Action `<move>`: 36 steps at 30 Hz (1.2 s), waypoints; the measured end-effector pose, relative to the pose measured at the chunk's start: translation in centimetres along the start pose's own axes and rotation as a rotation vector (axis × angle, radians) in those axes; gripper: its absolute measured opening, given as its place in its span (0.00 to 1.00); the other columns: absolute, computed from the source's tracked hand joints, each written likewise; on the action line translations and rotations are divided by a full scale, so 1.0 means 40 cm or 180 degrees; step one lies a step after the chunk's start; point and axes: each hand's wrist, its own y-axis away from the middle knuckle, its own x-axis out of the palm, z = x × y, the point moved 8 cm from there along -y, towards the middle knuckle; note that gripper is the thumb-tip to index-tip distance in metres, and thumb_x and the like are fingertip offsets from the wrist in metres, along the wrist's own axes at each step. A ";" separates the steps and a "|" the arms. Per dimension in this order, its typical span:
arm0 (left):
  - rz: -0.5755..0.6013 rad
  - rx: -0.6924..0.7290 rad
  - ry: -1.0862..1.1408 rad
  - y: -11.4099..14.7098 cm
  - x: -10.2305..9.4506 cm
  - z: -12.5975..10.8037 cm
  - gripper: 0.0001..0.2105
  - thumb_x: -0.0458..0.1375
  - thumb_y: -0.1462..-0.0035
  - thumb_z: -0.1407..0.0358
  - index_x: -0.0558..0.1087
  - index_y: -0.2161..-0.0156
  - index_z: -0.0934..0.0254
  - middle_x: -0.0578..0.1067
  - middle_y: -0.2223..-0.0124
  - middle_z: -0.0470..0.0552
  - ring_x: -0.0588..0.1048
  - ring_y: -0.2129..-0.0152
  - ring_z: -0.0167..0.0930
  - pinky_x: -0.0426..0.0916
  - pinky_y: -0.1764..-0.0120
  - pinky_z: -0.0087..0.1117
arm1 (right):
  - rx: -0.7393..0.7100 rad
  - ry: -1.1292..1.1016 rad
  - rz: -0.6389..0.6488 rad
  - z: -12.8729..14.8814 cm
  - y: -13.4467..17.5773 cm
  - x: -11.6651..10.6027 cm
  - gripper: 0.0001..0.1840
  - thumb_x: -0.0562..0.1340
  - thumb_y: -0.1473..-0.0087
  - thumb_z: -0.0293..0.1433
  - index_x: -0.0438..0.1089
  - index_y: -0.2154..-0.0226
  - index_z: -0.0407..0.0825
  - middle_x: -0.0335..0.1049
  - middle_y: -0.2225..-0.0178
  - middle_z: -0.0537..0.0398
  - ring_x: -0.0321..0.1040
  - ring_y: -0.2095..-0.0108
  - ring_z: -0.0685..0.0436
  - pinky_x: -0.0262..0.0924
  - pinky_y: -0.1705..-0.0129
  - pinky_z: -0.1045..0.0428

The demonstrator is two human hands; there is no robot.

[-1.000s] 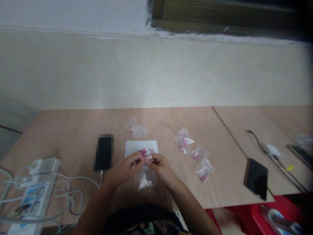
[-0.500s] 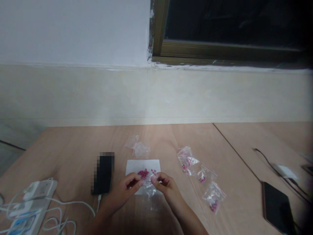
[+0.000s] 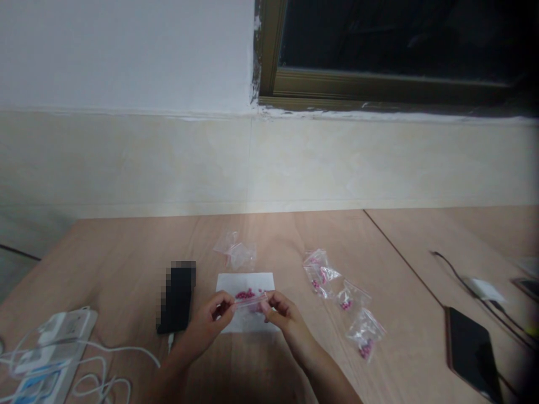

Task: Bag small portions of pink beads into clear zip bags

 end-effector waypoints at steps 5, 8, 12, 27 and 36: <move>0.0040 0.0065 -0.0059 0.002 0.003 -0.012 0.07 0.50 0.47 0.63 0.63 0.72 0.65 0.59 0.75 0.42 0.60 0.77 0.25 0.56 0.73 0.24 | 0.0100 -0.0012 0.0242 -0.008 -0.002 0.026 0.18 0.64 0.64 0.44 0.67 0.76 0.46 0.66 0.78 0.57 0.59 0.77 0.51 0.53 0.73 0.55; 0.0150 0.0120 -0.0077 0.007 0.019 -0.031 0.08 0.50 0.46 0.63 0.64 0.72 0.65 0.60 0.74 0.43 0.61 0.76 0.25 0.57 0.71 0.25 | -0.0005 0.0153 0.0152 -0.012 -0.008 0.023 0.16 0.64 0.62 0.42 0.66 0.79 0.45 0.64 0.81 0.58 0.57 0.79 0.52 0.51 0.74 0.55; 0.0403 0.0232 -0.0155 0.010 0.057 -0.053 0.08 0.49 0.45 0.62 0.65 0.70 0.65 0.63 0.72 0.44 0.62 0.74 0.26 0.57 0.69 0.26 | -0.0183 0.0391 -0.0035 -0.013 -0.006 0.015 0.15 0.63 0.60 0.41 0.64 0.82 0.45 0.63 0.82 0.58 0.58 0.79 0.51 0.52 0.73 0.55; 0.0624 0.0168 -0.0162 -0.009 0.093 -0.053 0.10 0.47 0.45 0.61 0.62 0.72 0.65 0.59 0.74 0.43 0.60 0.75 0.26 0.56 0.71 0.25 | -0.0348 0.0856 0.0123 0.004 0.001 0.016 0.14 0.59 0.56 0.41 0.65 0.78 0.46 0.64 0.78 0.57 0.60 0.74 0.49 0.54 0.69 0.54; 0.0619 0.0143 -0.0046 -0.018 0.103 -0.042 0.14 0.47 0.46 0.57 0.64 0.75 0.65 0.61 0.75 0.44 0.60 0.75 0.28 0.56 0.71 0.27 | -0.0127 0.0687 -0.0035 -0.019 -0.007 0.012 0.13 0.62 0.60 0.41 0.65 0.80 0.47 0.63 0.81 0.58 0.58 0.77 0.49 0.52 0.72 0.54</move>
